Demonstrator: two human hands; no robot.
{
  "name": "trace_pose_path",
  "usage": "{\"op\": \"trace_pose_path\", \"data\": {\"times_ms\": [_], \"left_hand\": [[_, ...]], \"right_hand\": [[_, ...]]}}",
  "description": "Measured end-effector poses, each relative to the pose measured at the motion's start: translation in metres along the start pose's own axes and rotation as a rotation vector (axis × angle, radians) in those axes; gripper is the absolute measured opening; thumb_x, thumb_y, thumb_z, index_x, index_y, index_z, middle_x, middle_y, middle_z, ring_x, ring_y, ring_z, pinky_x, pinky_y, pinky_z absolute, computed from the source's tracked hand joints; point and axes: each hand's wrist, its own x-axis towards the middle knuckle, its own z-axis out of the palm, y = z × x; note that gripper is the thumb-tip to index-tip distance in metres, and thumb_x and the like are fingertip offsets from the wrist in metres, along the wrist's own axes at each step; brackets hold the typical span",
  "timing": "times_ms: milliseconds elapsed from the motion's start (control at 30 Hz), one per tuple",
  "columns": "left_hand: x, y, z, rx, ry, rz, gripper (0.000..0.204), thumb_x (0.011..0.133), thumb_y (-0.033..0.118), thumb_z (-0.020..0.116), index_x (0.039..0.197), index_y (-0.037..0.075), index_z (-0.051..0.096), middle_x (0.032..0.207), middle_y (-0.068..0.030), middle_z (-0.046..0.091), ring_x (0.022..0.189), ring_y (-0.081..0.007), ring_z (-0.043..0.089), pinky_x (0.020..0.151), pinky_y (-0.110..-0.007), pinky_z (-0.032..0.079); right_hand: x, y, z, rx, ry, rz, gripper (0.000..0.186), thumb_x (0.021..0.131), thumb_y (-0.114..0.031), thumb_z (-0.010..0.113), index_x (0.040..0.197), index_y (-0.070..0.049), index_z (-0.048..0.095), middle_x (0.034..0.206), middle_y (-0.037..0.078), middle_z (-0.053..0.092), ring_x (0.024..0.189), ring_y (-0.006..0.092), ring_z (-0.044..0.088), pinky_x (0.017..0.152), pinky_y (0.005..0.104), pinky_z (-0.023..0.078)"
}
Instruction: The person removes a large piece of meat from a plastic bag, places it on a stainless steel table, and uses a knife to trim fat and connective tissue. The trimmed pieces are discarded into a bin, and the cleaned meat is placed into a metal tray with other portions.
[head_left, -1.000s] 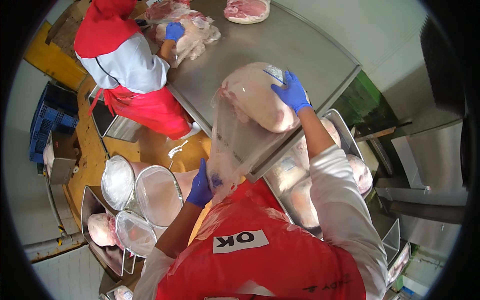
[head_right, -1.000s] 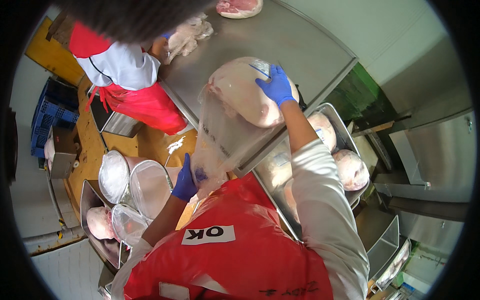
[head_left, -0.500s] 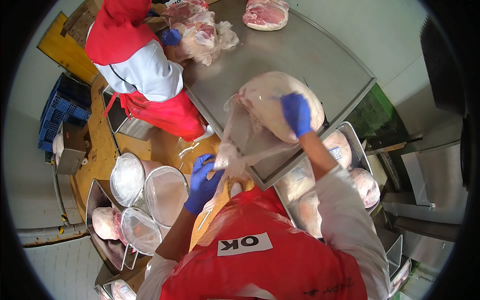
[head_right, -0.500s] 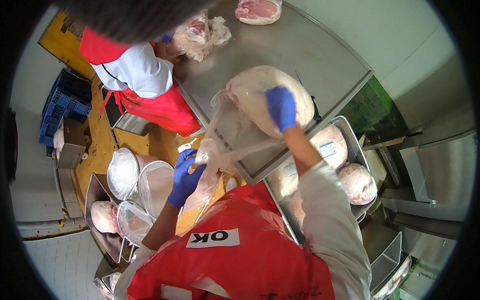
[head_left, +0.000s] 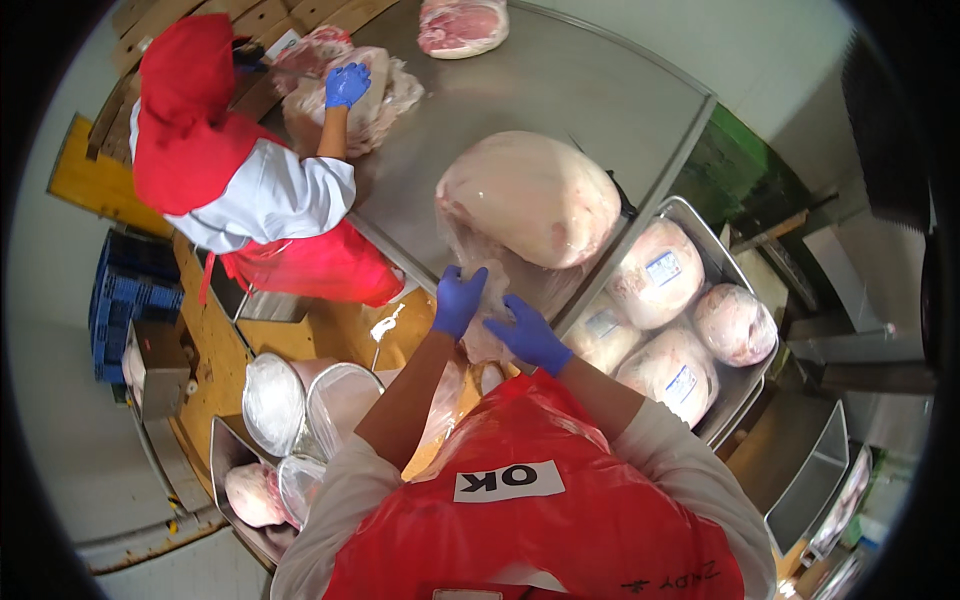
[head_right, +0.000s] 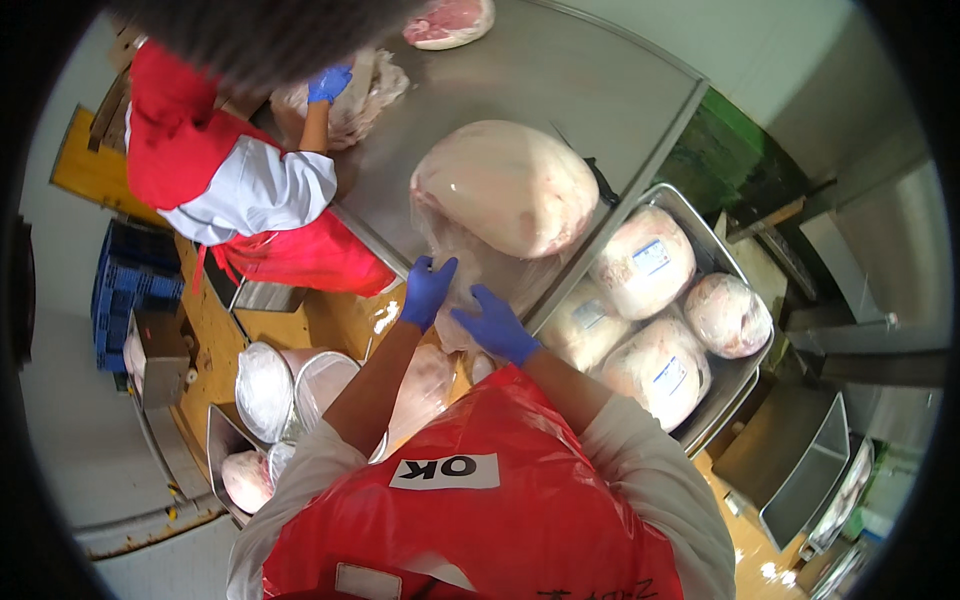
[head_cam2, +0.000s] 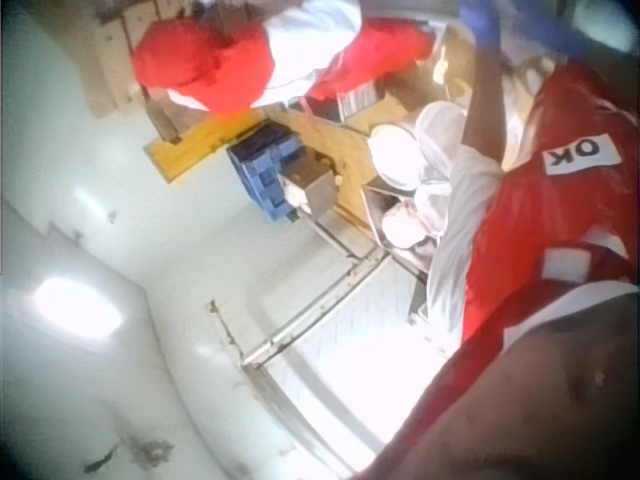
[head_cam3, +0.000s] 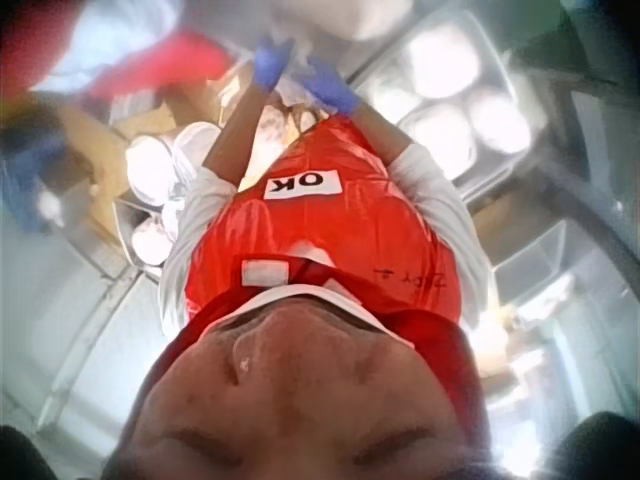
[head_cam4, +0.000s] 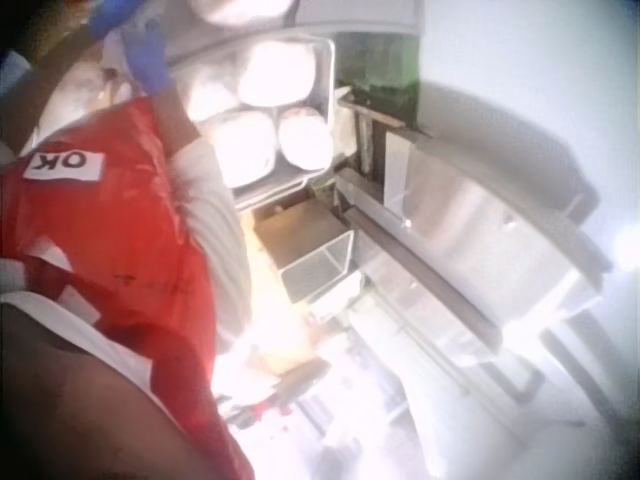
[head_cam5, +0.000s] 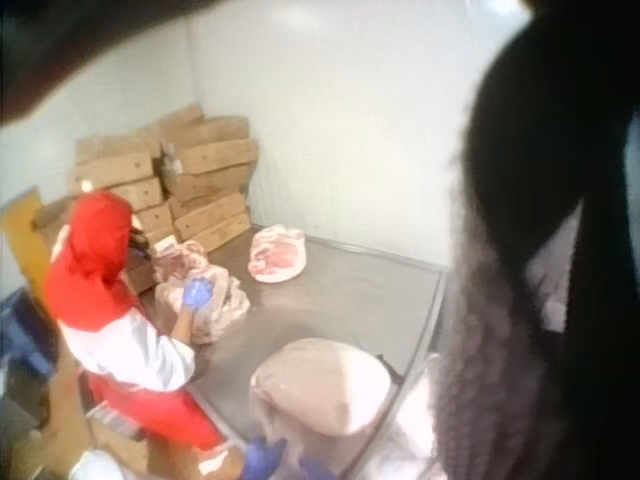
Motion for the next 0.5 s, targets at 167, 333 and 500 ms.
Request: {"op": "trace_pose_path", "data": {"times_ms": [167,333,500], "left_hand": [[-0.051,0.035,-0.002,0.224,0.083,0.604,0.090,0.074,0.047,0.086,0.142,0.003,0.048,0.144,-0.0253,0.048,0.136,-0.0408,0.043,0.109,-0.051,0.037],[-0.056,0.047,-0.002,0.529,-0.309,0.864,0.103,0.068,0.045,0.089,0.151,0.009,0.039,0.153,-0.0193,0.039,0.151,-0.0388,0.024,0.121,-0.061,0.015],[0.006,-0.005,0.039,0.106,-0.437,0.310,0.068,0.081,0.018,0.079,0.139,0.003,0.045,0.124,-0.0187,0.062,0.116,-0.0344,0.061,0.101,-0.044,0.047]], "right_hand": [[0.031,0.025,-0.054,1.036,-0.006,0.606,0.035,0.096,-0.024,0.069,0.117,0.003,0.066,0.099,0.007,0.070,0.078,0.0176,0.068,0.066,0.0324,0.057],[0.045,0.018,-0.027,0.943,-0.111,0.442,0.026,0.098,-0.019,0.064,0.112,0.002,0.069,0.098,0.006,0.069,0.085,0.0171,0.068,0.070,0.0328,0.058],[0.046,-0.002,-0.032,-0.535,0.237,-0.238,0.034,0.089,-0.030,0.073,0.111,-0.005,0.073,0.111,0.014,0.070,0.094,0.0323,0.070,0.082,0.0409,0.057]]}}
